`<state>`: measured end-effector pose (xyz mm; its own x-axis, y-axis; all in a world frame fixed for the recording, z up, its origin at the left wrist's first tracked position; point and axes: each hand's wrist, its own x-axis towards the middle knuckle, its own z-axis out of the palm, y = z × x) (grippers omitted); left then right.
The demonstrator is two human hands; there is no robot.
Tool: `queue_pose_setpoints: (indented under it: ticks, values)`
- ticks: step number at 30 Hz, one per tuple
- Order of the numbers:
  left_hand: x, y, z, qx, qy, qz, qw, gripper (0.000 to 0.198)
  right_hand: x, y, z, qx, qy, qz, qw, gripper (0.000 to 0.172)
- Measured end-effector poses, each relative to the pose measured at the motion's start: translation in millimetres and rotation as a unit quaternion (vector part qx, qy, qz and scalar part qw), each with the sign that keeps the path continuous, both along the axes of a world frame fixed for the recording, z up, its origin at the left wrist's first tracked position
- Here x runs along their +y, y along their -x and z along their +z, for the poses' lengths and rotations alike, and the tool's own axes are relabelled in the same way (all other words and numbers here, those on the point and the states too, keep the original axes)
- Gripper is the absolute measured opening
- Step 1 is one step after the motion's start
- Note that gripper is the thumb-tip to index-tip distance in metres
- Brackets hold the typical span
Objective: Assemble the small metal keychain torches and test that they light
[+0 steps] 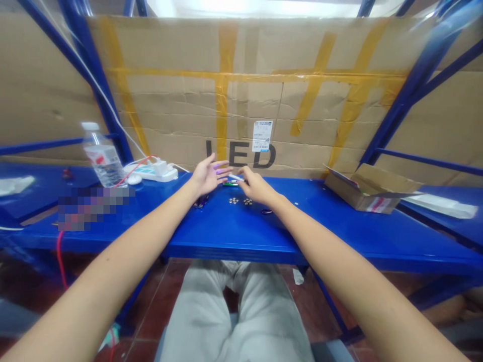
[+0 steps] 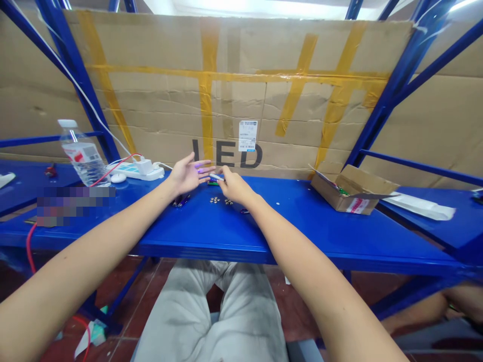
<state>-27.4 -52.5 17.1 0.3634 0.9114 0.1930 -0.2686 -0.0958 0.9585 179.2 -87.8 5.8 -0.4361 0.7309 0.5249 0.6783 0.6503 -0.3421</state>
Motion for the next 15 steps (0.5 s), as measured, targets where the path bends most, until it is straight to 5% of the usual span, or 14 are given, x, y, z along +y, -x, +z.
queue_pose_setpoints:
  ticks: [15]
  values:
    - [-11.2, -1.5, 4.6, -0.029, 0.011, -0.048, 0.998, 0.065, -21.3, 9.3, 0.7, -0.024, -0.030, 0.060, 0.997, 0.019]
